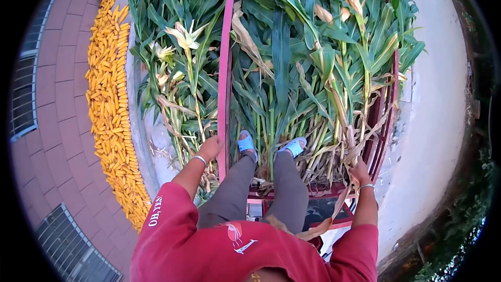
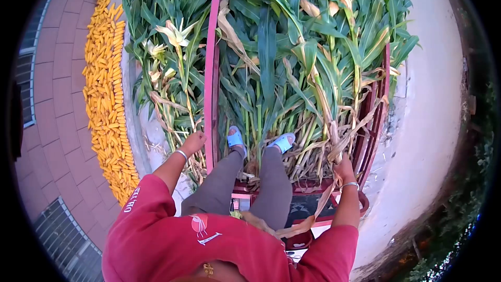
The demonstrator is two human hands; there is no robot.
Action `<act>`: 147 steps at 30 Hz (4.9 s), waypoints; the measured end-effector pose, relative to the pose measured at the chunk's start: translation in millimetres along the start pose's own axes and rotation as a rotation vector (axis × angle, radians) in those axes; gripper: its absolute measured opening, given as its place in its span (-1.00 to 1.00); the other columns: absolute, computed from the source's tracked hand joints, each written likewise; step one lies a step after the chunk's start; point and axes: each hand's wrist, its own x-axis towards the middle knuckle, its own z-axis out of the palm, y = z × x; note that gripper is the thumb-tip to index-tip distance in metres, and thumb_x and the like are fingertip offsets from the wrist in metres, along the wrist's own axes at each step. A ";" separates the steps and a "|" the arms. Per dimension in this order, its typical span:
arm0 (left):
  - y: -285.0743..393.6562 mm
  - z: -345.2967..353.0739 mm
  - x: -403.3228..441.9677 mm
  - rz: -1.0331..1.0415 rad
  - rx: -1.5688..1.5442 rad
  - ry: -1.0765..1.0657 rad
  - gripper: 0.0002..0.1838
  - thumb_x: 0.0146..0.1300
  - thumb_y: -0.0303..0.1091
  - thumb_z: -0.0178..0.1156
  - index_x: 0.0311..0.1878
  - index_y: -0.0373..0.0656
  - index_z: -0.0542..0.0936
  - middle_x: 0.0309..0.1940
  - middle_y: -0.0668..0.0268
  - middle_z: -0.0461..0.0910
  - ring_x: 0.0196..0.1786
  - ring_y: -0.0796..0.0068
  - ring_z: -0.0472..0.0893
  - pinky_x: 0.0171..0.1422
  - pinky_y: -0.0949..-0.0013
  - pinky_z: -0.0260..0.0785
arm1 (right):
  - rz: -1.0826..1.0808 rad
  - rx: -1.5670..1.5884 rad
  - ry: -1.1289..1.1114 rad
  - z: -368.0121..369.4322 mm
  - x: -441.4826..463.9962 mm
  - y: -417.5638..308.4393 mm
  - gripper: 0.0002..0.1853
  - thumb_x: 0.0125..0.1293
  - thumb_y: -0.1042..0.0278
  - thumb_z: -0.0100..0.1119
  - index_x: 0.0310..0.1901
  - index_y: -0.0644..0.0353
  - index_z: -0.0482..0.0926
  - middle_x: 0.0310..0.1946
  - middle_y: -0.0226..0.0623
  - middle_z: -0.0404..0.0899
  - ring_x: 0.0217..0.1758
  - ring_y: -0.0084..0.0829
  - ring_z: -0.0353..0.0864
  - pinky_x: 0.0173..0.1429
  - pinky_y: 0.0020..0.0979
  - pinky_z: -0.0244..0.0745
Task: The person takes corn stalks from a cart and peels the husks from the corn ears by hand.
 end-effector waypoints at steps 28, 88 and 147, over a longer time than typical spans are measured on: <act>1.4 79.4 213.7 0.590 1.125 -0.166 -0.74 0.23 -0.17 0.04 -0.19 -0.12 0.58 -0.24 0.21 0.60 -0.04 0.18 0.50 0.12 0.15 0.24 | 0.146 0.165 0.037 170.8 125.8 86.9 -0.45 -0.04 0.44 0.27 0.06 0.24 0.36 -0.07 0.12 0.53 0.03 0.11 0.51 0.09 -0.06 0.42; 234.8 99.7 281.0 0.397 -0.856 -0.365 -0.37 0.20 0.10 0.24 0.12 -0.24 0.40 0.04 0.17 0.47 0.01 0.34 0.48 0.17 0.26 0.36 | 0.068 -0.199 0.638 164.5 -78.8 -83.3 -0.76 0.01 0.44 0.18 -0.26 0.25 0.42 -0.41 0.04 0.56 -0.24 0.09 0.56 -0.13 0.00 0.44; 224.4 63.1 66.9 0.964 -1.247 -0.063 -0.80 0.28 -0.32 0.20 -0.09 -0.12 0.44 -0.32 0.42 0.53 -0.26 0.65 0.47 -0.13 0.55 0.33 | 0.258 -0.188 1.163 115.3 -36.0 0.1 -0.71 0.24 0.38 0.16 -0.07 0.32 0.41 -0.12 0.02 0.53 0.05 0.05 0.50 0.05 -0.07 0.44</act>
